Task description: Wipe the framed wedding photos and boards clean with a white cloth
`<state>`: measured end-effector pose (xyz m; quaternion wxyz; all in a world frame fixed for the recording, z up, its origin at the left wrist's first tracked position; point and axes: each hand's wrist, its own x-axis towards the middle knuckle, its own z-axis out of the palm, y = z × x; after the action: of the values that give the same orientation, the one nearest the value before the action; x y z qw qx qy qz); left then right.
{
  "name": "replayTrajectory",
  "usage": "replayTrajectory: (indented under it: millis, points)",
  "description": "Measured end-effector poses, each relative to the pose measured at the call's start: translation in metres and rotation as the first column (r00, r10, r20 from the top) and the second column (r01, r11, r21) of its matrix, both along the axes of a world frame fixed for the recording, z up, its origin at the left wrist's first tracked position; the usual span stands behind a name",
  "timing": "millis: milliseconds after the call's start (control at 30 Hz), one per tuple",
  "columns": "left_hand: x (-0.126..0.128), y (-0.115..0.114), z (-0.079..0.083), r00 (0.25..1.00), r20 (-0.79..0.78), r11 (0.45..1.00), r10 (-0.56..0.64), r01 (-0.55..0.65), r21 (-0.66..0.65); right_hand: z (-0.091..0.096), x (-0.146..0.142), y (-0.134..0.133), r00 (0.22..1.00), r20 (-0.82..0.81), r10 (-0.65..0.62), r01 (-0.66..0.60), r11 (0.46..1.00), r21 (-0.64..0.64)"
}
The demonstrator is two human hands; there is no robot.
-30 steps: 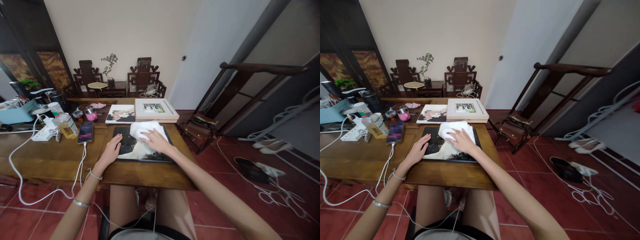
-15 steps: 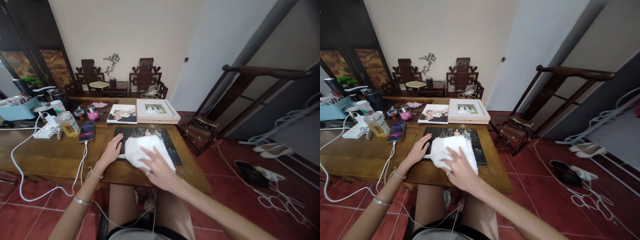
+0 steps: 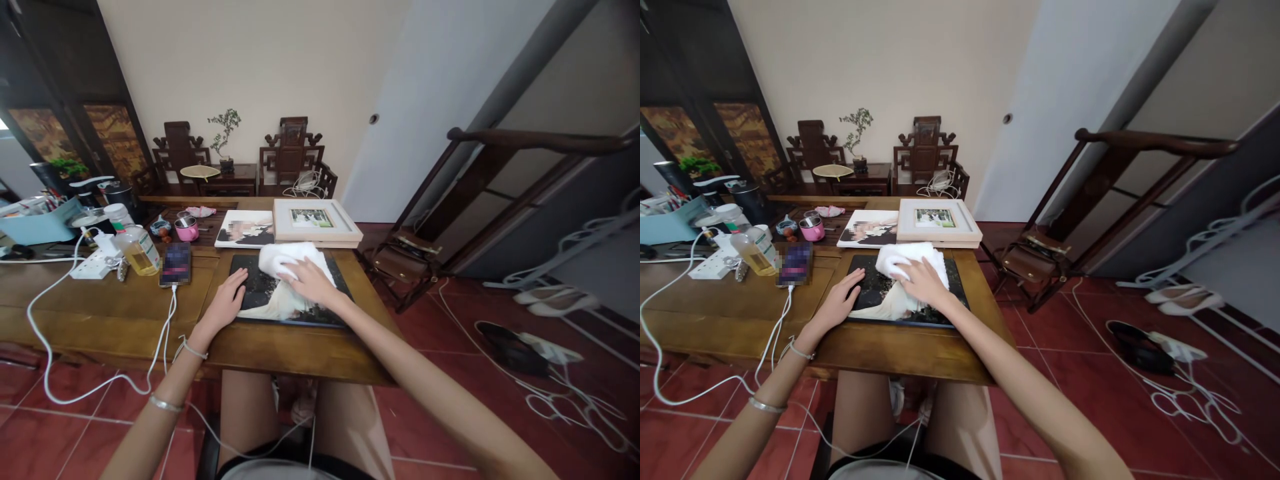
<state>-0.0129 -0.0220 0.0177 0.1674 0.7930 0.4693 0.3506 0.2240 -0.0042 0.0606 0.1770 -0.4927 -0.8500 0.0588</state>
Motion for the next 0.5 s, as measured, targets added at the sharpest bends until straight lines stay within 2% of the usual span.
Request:
replayTrajectory:
  millis: [100,200,333,500]
  points:
    - [0.000,0.000,0.001,1.000,-0.007,1.000,0.001,-0.001,0.001,0.002,-0.017,0.023,0.996,0.022,-0.092,0.091,0.995,0.033]
    - [-0.001,0.000,0.001,1.000,-0.015,1.000,0.001,-0.001,0.000,0.000,-0.031,0.018,0.991,0.032,-0.131,0.129,0.990,0.054]
    - [-0.001,-0.001,0.001,1.000,-0.009,1.000,-0.001,0.001,-0.002,-0.005,-0.032,-0.025,0.999,0.035,-0.003,0.001,0.999,0.053]
    - [0.000,-0.001,-0.001,1.000,0.000,1.000,0.008,-0.008,0.009,0.002,0.001,-0.099,0.974,0.004,0.227,-0.227,0.974,-0.005]
